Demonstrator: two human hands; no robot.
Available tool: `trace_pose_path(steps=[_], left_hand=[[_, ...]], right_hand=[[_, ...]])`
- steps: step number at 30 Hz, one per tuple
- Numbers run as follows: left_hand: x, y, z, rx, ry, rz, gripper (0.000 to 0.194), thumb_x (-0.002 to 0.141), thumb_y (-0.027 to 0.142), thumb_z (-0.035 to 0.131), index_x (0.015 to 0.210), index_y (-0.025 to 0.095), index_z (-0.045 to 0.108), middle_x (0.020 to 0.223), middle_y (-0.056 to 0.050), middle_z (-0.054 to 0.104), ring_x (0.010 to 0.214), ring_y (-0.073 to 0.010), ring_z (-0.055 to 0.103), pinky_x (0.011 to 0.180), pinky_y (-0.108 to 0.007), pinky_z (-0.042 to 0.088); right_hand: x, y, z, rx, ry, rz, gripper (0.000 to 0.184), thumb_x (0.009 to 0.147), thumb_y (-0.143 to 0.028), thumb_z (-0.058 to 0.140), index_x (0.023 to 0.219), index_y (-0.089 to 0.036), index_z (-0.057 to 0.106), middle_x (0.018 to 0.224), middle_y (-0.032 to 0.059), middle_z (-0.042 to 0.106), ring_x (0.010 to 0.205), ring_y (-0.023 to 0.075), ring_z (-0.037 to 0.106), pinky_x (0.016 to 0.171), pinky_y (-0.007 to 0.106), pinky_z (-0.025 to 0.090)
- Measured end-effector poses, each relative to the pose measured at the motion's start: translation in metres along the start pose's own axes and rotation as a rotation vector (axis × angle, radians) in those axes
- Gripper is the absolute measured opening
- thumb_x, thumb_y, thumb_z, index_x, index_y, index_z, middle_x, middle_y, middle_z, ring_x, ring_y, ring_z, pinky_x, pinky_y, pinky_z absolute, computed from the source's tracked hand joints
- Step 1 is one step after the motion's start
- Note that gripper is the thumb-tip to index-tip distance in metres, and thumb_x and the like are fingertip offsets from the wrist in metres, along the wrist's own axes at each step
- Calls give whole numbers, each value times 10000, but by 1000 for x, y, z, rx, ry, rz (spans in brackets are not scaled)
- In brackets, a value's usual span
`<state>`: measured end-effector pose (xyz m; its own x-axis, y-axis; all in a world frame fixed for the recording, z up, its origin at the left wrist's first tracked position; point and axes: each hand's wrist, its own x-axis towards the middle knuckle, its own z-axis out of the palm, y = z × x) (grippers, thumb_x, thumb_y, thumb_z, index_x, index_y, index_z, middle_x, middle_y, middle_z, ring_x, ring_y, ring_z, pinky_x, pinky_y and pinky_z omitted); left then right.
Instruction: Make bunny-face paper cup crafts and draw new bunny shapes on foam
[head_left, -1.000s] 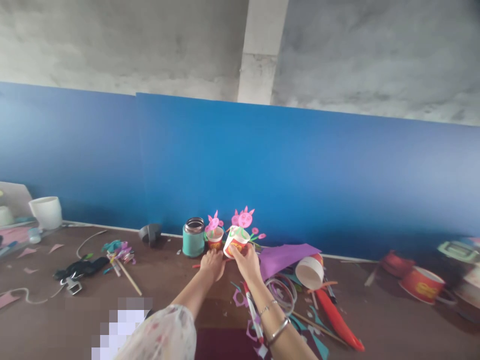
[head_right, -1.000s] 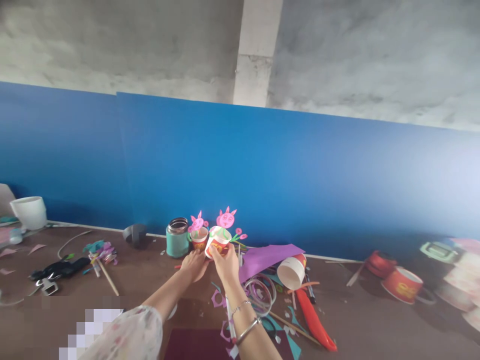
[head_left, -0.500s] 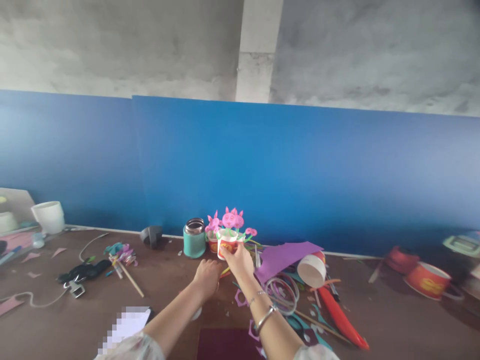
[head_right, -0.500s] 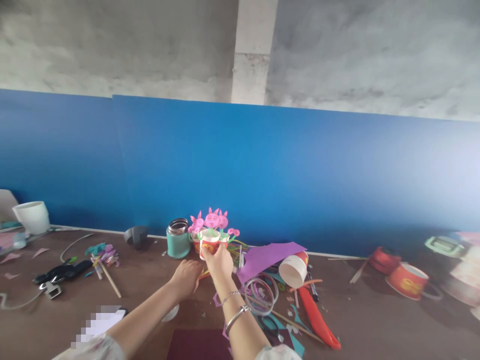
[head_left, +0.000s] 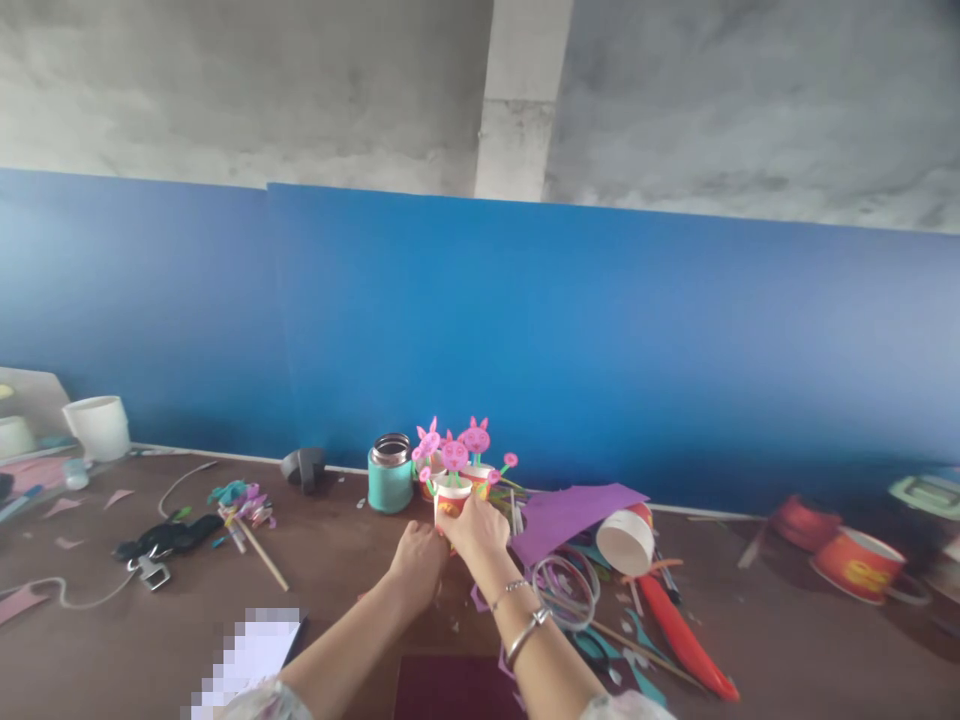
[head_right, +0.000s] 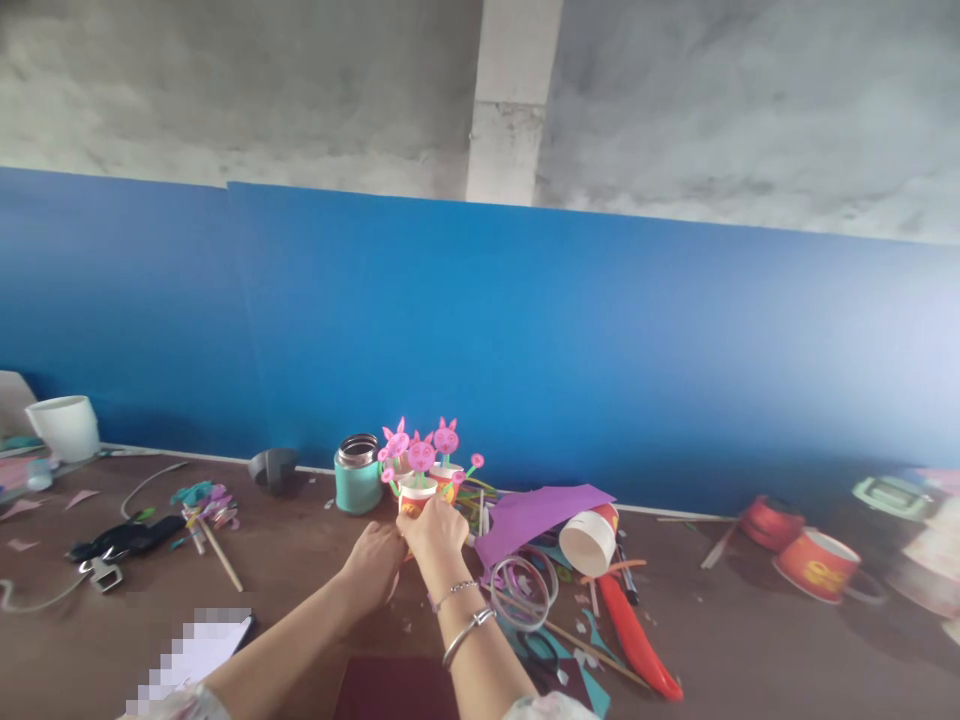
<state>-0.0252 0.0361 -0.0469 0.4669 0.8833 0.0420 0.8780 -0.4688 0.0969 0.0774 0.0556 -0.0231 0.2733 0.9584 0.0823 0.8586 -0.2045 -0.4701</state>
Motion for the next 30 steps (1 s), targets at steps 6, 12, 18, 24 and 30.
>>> trace_pose_path(steps=[6, 12, 18, 24, 30], left_hand=[[-5, 5, -4, 19, 9, -25, 377, 688, 62, 550, 1050, 116, 640, 1058, -209, 654, 1038, -323, 569, 879, -411, 376], [-8, 8, -10, 17, -5, -70, 276, 725, 58, 541, 958, 120, 675, 943, -206, 684, 955, -324, 615, 841, -416, 390], [-7, 9, -12, 28, -37, -67, 259, 704, 94, 630, 955, 137, 677, 941, -185, 691, 959, -318, 623, 846, -399, 400], [-10, 11, -19, 92, -68, -62, 287, 669, 26, 610, 945, 79, 668, 921, -188, 697, 929, -316, 631, 794, -386, 421], [-15, 17, -31, 166, 20, -13, 206, 774, 24, 501, 837, 104, 681, 792, -177, 688, 860, -298, 625, 763, -396, 378]], right_hand=[[-4, 4, -1, -12, -39, -24, 521, 650, -575, 634, 912, -125, 636, 928, 216, 691, 914, 348, 653, 759, 412, 469], [-7, 9, 1, -25, -70, -54, 460, 691, -529, 632, 924, -133, 634, 953, 202, 691, 917, 330, 656, 749, 391, 474], [-5, 9, 4, -42, -90, -45, 464, 688, -521, 639, 944, -134, 628, 972, 197, 688, 929, 323, 654, 753, 381, 474], [-5, 11, 1, -57, -115, -51, 454, 727, -518, 597, 967, -133, 615, 1004, 194, 679, 962, 307, 642, 770, 362, 461], [0, 11, -3, -44, -142, -77, 395, 751, -475, 579, 966, -145, 612, 1032, 176, 675, 985, 293, 633, 786, 340, 447]])
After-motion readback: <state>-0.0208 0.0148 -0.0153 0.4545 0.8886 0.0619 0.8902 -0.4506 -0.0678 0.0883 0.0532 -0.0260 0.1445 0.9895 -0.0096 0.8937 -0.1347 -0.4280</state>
